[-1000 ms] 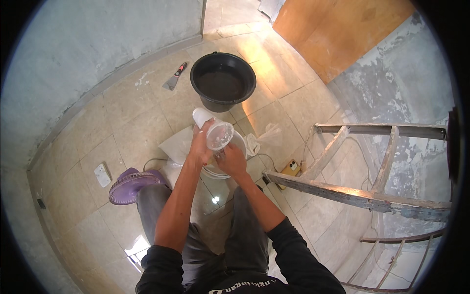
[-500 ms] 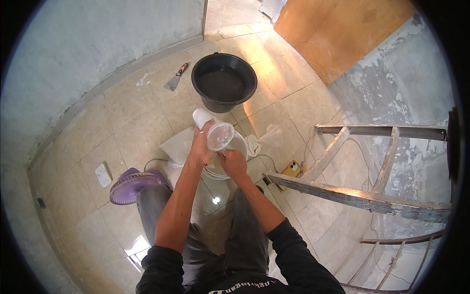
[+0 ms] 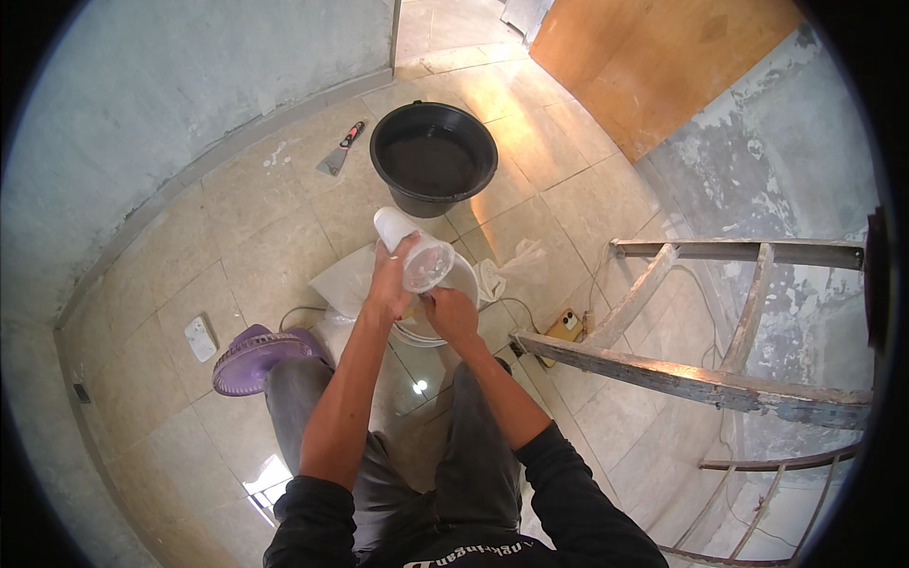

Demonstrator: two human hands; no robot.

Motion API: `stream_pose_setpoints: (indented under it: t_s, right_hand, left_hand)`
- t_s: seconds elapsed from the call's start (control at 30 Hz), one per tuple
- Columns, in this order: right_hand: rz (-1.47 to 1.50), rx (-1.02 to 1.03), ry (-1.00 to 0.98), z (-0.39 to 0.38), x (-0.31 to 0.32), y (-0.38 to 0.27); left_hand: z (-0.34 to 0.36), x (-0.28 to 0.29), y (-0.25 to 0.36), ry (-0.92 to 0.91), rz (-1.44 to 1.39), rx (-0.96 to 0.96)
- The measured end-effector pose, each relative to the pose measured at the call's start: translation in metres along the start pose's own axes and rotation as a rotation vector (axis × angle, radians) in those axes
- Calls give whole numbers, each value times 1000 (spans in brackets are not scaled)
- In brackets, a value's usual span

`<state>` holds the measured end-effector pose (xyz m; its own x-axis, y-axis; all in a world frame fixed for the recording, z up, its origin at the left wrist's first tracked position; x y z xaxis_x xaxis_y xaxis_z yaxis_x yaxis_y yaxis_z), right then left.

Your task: The person adds water to a bucket of white substance using a cup, mixes the contents by hand, and then uses a brush to apply the mixture to a wall.

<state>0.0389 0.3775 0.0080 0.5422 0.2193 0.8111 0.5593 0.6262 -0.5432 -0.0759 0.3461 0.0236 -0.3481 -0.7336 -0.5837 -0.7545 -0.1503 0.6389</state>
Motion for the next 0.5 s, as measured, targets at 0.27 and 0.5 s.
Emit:
stream_pose_setpoints:
  t_s: [0.27, 0.5]
  right_hand:
    - [-21, -33, -38, 2, 0, 0]
    - [-11, -19, 12, -1, -6, 7]
  left_hand:
    - [0, 1, 0, 12, 60, -41]
    - [-1, 1, 0, -1, 68, -27]
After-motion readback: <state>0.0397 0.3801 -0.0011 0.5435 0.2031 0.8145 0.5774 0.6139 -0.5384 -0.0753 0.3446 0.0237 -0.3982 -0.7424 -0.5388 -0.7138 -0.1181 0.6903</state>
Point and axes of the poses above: each hand's wrist, its own z-axis towards the middle knuckle, its own x-axis out of the back of the hand, y = z × x, the point moved 6 cm from there along z, towards the middle knuckle, and after that the axes turned 10 degrees about y, right-handed, at the moved point
